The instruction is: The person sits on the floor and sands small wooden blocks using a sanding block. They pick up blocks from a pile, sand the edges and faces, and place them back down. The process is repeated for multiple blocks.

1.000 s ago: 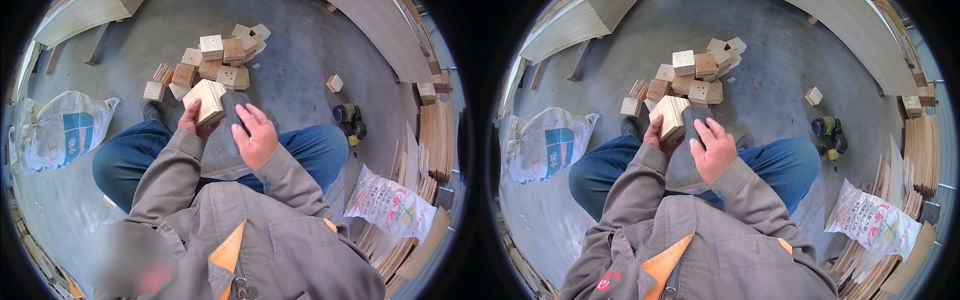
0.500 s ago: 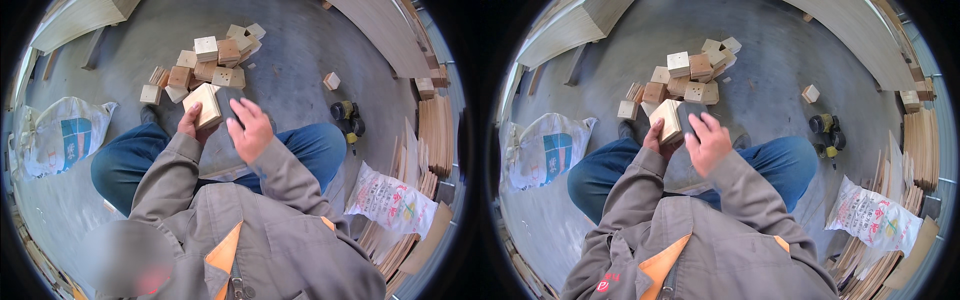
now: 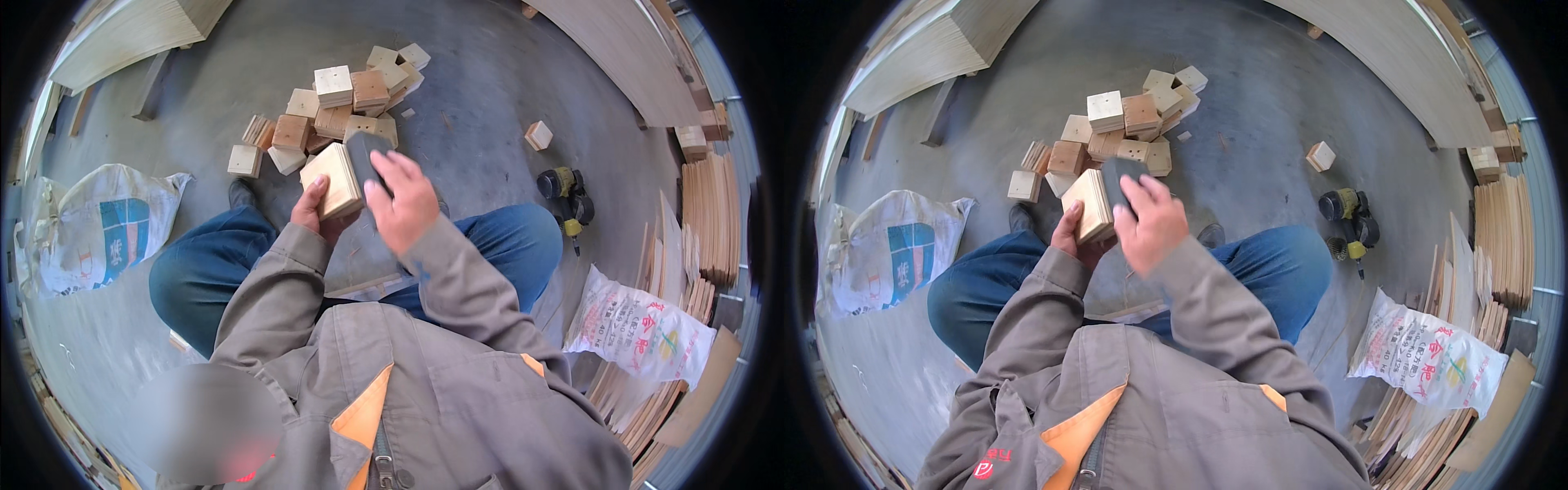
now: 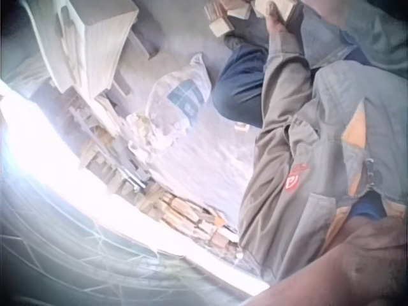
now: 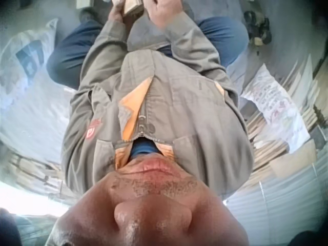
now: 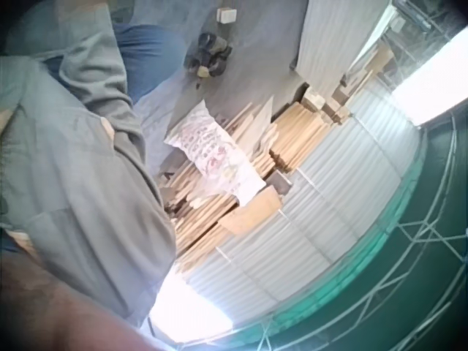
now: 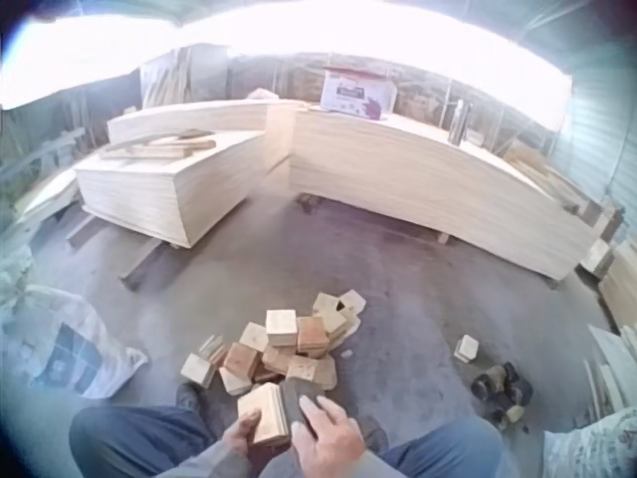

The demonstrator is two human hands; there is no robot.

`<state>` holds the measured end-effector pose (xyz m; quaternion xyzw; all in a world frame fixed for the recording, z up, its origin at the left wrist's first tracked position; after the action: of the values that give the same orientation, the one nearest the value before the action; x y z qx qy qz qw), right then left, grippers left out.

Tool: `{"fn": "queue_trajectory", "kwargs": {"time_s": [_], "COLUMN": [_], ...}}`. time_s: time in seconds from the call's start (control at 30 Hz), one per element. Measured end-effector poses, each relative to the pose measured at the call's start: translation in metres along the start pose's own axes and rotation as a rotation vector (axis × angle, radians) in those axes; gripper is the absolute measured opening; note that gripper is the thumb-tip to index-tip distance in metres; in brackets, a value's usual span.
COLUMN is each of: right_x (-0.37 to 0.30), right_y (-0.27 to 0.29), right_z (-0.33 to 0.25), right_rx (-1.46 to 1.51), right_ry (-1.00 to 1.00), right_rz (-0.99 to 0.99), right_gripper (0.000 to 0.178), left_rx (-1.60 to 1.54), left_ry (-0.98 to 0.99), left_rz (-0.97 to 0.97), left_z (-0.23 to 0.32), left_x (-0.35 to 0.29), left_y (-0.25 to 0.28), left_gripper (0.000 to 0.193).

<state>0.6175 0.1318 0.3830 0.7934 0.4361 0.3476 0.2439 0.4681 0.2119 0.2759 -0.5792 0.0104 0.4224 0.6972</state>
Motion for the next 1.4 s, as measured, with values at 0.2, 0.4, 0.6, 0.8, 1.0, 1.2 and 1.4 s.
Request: {"fn": "queue_trajectory", "kwargs": {"time_s": [0.2,0.4,0.6,0.8,1.0,1.2,1.4], "right_x": [-0.006,0.028,-0.021,0.028,-0.010,-0.015,0.015], "right_y": [0.003,-0.011,0.013,-0.007,0.012,0.010,-0.001], "right_z": [-0.019,0.010,-0.036,0.041,0.003,-0.006,0.049], "right_rx": [-0.047,0.014,0.024,0.000,-0.006,-0.055,-0.073], "right_ry": [0.054,-0.057,0.031,-0.135,0.051,0.057,-0.101], "right_rz": [0.031,-0.011,-0.038,0.039,0.008,0.011,0.059], "right_gripper": [0.042,0.044,0.044,0.043,0.045,0.043,0.042], "left_rx": [0.020,0.065,0.036,0.090,-0.018,-0.013,0.019], "left_ry": [0.039,0.059,0.026,0.165,0.050,0.057,0.108], "left_rz": [0.069,0.089,0.063,-0.043,0.013,0.074,-0.025], "left_z": [-0.003,-0.006,0.004,-0.014,0.000,0.000,-0.011], "left_x": [0.002,-0.005,0.008,-0.014,-0.001,-0.002,-0.009], "left_y": [0.000,-0.012,0.008,-0.017,-0.003,0.001,-0.011], "left_gripper": [0.057,0.056,0.055,0.066,0.061,0.059,0.069]}}
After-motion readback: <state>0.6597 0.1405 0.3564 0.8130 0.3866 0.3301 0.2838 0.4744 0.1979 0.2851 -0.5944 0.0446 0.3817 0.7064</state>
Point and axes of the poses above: each hand's wrist, its own x-axis towards the middle knuckle, its own y-axis out of the back of the hand, z = x × y, the point moved 4 cm from there along x, towards the middle knuckle, and after that the axes turned 4 degrees about -x, right-handed, at the moved point
